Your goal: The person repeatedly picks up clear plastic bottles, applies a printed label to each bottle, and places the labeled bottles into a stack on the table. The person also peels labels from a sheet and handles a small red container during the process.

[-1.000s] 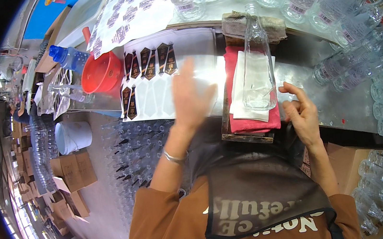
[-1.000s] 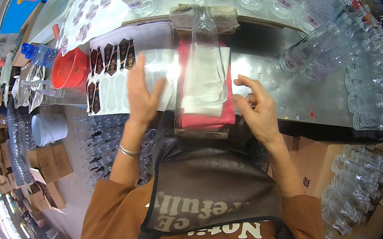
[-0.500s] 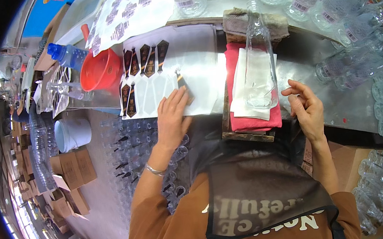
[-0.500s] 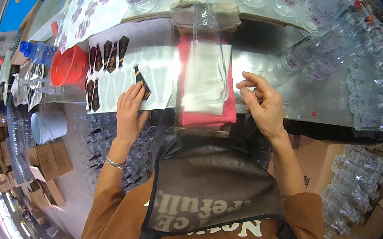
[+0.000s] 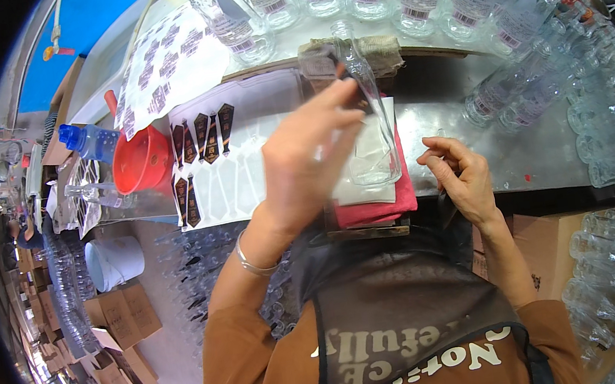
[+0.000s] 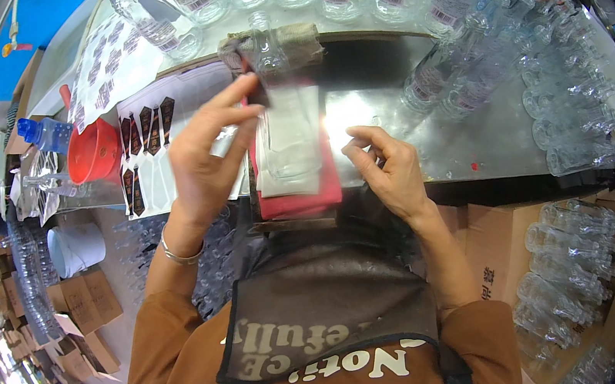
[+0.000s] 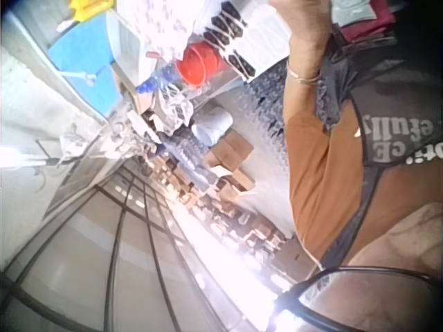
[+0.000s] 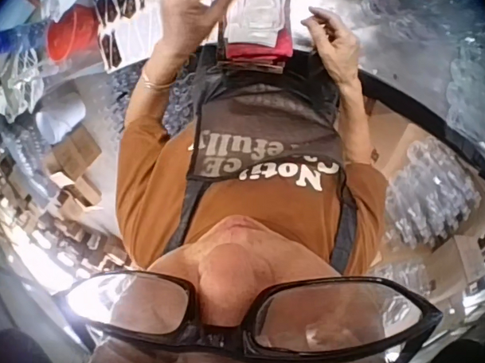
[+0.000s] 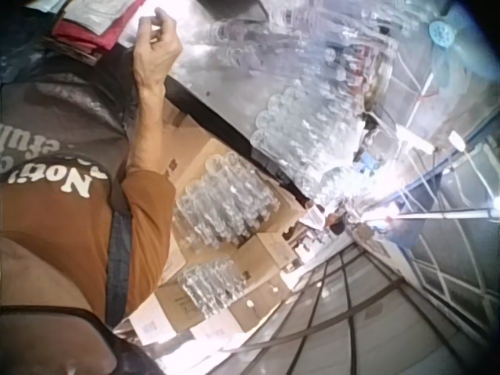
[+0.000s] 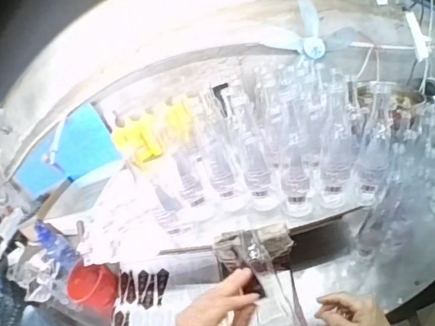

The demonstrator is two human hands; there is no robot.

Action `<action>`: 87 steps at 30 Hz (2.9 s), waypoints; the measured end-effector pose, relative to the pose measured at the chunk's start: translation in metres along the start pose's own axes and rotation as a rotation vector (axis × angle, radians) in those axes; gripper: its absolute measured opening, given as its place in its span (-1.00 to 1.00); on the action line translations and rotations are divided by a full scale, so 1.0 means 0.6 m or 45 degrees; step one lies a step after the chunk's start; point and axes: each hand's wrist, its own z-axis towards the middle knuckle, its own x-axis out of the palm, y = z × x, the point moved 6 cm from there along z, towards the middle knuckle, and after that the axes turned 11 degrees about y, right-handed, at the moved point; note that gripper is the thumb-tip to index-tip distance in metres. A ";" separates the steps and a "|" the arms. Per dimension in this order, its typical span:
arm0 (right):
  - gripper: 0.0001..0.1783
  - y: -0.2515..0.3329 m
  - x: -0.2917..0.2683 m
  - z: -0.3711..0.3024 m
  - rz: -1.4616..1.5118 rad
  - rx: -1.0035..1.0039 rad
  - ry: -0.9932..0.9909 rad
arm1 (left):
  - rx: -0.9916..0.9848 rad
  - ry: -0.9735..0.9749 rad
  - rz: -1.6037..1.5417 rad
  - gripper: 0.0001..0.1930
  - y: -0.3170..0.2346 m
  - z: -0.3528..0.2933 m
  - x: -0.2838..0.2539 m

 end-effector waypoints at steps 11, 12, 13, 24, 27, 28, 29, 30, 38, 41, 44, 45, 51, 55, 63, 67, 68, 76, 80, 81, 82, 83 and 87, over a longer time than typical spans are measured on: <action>-0.51 0.045 0.012 0.058 0.257 0.072 0.128 | 0.091 0.159 0.002 -0.75 0.004 -0.022 0.035; -0.46 0.057 0.020 0.073 0.274 0.042 0.144 | -0.020 0.146 -0.054 -0.67 0.019 -0.016 0.034; -0.33 0.060 0.028 0.085 0.251 0.095 0.196 | -0.073 0.108 -0.077 -0.60 0.034 -0.007 0.036; -0.30 0.059 0.051 0.106 0.134 -0.014 0.211 | -0.170 0.148 -0.018 -0.38 0.073 0.005 0.066; -0.31 0.062 0.050 0.105 0.124 -0.006 0.214 | -0.179 0.136 -0.033 -0.38 0.073 0.005 0.067; -0.31 0.062 0.050 0.105 0.111 -0.008 0.213 | -0.179 0.136 -0.035 -0.39 0.074 0.005 0.067; -0.31 0.061 0.050 0.105 0.097 -0.009 0.211 | -0.179 0.137 -0.037 -0.39 0.075 0.005 0.067; -0.30 0.062 0.051 0.105 0.090 -0.022 0.206 | -0.177 0.140 -0.023 -0.38 0.075 0.005 0.067; -0.24 0.072 0.041 0.091 0.042 0.056 0.263 | -0.265 0.141 -0.209 -0.17 0.077 -0.028 0.070; -0.20 0.065 0.038 0.062 -0.029 0.057 0.366 | -0.416 0.257 -0.449 -0.12 0.077 -0.076 0.091; -0.22 0.062 0.036 0.053 0.157 0.112 0.303 | -0.500 0.146 -0.764 -0.14 0.087 -0.098 0.098; -0.23 0.062 0.035 0.060 0.219 0.117 0.287 | -0.558 0.042 -0.947 -0.20 0.085 -0.092 0.096; -0.37 0.048 0.054 0.083 0.270 0.080 0.280 | -0.594 -0.001 -1.073 -0.31 0.096 -0.082 0.113; -0.39 0.046 0.058 0.083 0.273 0.082 0.294 | -0.582 0.016 -1.048 -0.33 0.097 -0.082 0.114; -0.40 0.055 0.055 0.082 0.222 0.074 0.226 | -0.589 0.023 -1.094 -0.32 0.101 -0.084 0.114; -0.39 0.052 0.058 0.082 0.234 0.082 0.263 | -0.583 0.012 -1.095 -0.33 0.099 -0.083 0.116; -0.39 0.051 0.059 0.082 0.241 0.086 0.284 | -0.575 -0.005 -1.099 -0.33 0.099 -0.083 0.116; -0.53 -0.034 0.018 0.101 0.766 0.231 0.121 | -0.570 -0.061 -0.881 -0.33 0.098 -0.086 0.115; -0.61 -0.096 -0.022 0.111 1.332 0.251 -0.297 | -0.541 -0.099 -0.771 -0.34 0.086 -0.080 0.113; -0.64 -0.071 -0.021 0.115 1.393 0.177 -0.310 | -0.542 -0.116 -0.747 -0.34 0.083 -0.081 0.112; -0.66 -0.031 -0.022 0.119 1.118 0.085 -0.193 | -0.540 -0.132 -0.722 -0.34 0.081 -0.081 0.110; -0.68 0.014 -0.018 0.122 0.841 -0.005 -0.079 | -0.532 -0.129 -0.656 -0.34 0.081 -0.085 0.110; -0.67 0.164 0.002 0.150 -0.384 -0.576 0.219 | -0.513 -0.137 -0.542 -0.34 0.078 -0.083 0.111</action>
